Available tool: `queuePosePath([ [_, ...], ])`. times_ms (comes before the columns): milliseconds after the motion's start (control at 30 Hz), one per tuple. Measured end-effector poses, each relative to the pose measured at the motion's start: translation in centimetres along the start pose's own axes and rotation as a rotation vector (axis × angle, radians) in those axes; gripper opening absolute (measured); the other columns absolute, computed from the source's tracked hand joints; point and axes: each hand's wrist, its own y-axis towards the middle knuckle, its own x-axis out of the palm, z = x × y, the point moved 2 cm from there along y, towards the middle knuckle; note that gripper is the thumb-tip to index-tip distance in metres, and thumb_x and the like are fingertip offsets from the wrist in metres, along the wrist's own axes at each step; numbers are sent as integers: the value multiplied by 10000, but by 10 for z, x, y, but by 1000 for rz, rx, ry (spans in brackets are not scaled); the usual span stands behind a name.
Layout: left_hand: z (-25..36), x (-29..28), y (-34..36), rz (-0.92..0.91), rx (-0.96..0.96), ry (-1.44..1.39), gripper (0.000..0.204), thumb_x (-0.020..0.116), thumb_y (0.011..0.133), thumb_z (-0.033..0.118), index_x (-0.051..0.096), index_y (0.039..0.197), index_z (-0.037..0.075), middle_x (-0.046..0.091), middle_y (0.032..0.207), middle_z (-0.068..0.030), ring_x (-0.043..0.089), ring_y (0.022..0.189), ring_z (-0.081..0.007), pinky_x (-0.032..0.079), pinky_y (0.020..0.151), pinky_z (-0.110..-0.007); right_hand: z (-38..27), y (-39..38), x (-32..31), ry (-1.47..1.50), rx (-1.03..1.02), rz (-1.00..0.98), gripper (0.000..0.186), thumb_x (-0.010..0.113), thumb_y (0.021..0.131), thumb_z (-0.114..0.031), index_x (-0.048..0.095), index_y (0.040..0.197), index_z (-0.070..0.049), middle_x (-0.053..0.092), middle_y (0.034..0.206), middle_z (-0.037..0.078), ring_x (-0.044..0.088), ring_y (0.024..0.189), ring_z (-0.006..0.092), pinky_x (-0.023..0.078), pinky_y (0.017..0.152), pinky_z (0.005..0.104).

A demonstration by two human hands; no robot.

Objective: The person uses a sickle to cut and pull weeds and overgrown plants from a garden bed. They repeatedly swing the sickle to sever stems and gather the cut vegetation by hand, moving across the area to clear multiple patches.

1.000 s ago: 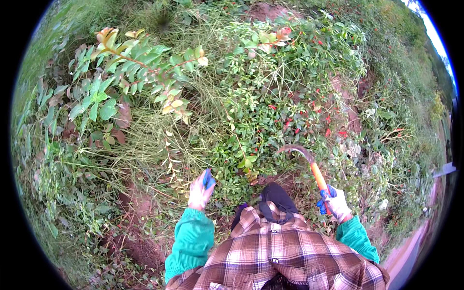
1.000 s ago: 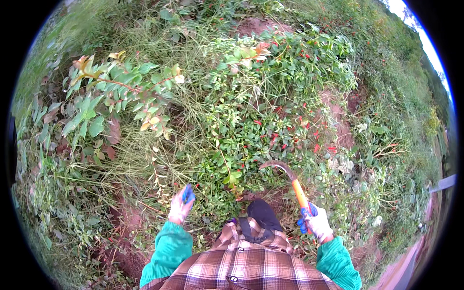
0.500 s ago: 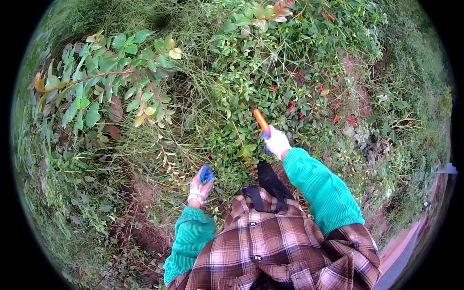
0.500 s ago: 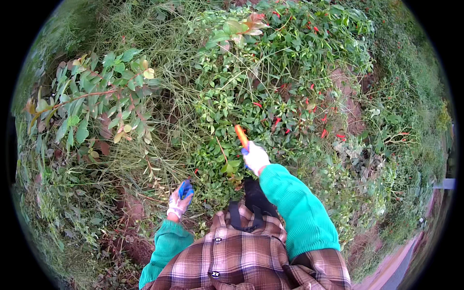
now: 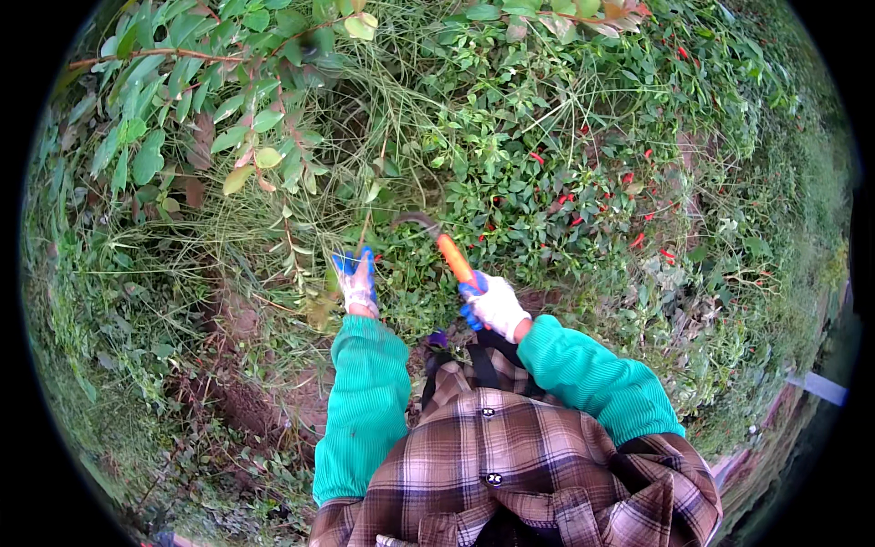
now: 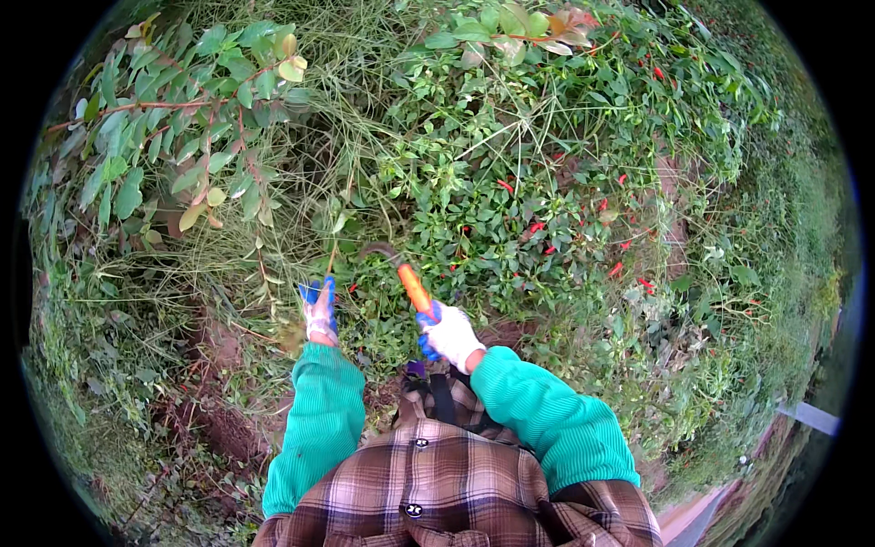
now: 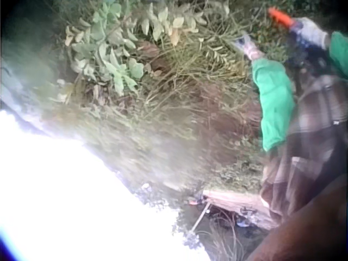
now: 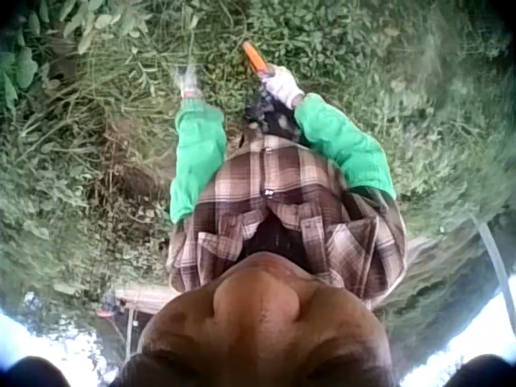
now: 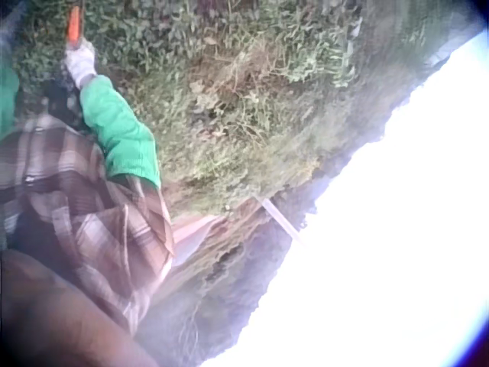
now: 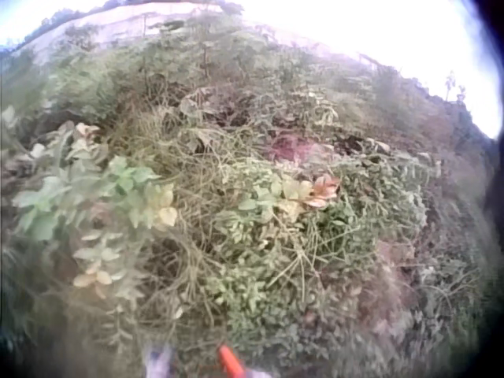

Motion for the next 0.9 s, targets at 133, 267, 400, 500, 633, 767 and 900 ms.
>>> queuePosePath([
  [133, -22, -28, 24, 12, 25, -88, 731, 703, 692, 138, 299, 1301, 115, 524, 1106, -46, 511, 906, -165, 417, 785, -295, 4, 21, -44, -472, -153, 248, 250, 474, 832, -228, 490, 1019, -63, 575, 683, 116, 565, 555, 229, 459, 510, 357],
  [267, -31, -19, -6, -29, 172, -27, 607, 639, 723, 43, 359, 1262, 66, 538, 1097, -61, 518, 950, -152, 438, 805, -296, -2, 100, -51, -1030, -398, 401, 359, 403, 846, -286, 450, 1081, -19, 593, 817, 181, 578, 726, 325, 451, 646, 413],
  [400, -15, 10, -50, -177, 537, 498, 672, 628, 673, -20, 333, 1274, 45, 518, 1129, -124, 536, 985, -223, 430, 846, -321, -8, 197, -38, -1219, 31, 151, 317, 376, 853, -221, 469, 1103, -50, 599, 937, 159, 586, 854, 320, 466, 700, 428],
  [500, 15, 59, -61, -357, 852, 542, 614, 565, 726, -17, 315, 1284, 38, 466, 1204, -143, 519, 1038, -244, 424, 859, -325, 15, 205, -39, -1252, 81, 93, 277, 383, 852, -209, 487, 1064, -63, 598, 956, 145, 580, 890, 313, 469, 725, 420],
  [633, 14, 156, -19, -600, 957, 505, 556, 585, 742, 162, 359, 1239, 60, 503, 1139, -171, 497, 1009, -353, 392, 870, -394, 13, 161, -85, -1362, -54, -47, 462, 227, 895, -365, 534, 1054, -59, 604, 933, 157, 577, 869, 323, 440, 772, 403],
  [767, -43, 253, 64, -660, 542, 446, 444, 466, 834, 227, 383, 1221, 25, 431, 1214, -189, 431, 1106, -328, 337, 933, -334, 21, 175, -91, -1534, -85, -72, 403, 317, 869, -200, 366, 1234, -37, 603, 916, 170, 595, 818, 312, 466, 690, 420],
  [900, -142, 188, 153, -589, 319, 1162, 424, 377, 853, 295, 431, 1203, 61, 439, 1220, -164, 436, 1101, -311, 344, 913, -385, 16, 177, -74, -1618, -57, -109, 466, 419, 835, -225, 312, 1253, -49, 587, 877, 187, 589, 769, 335, 460, 641, 428],
])
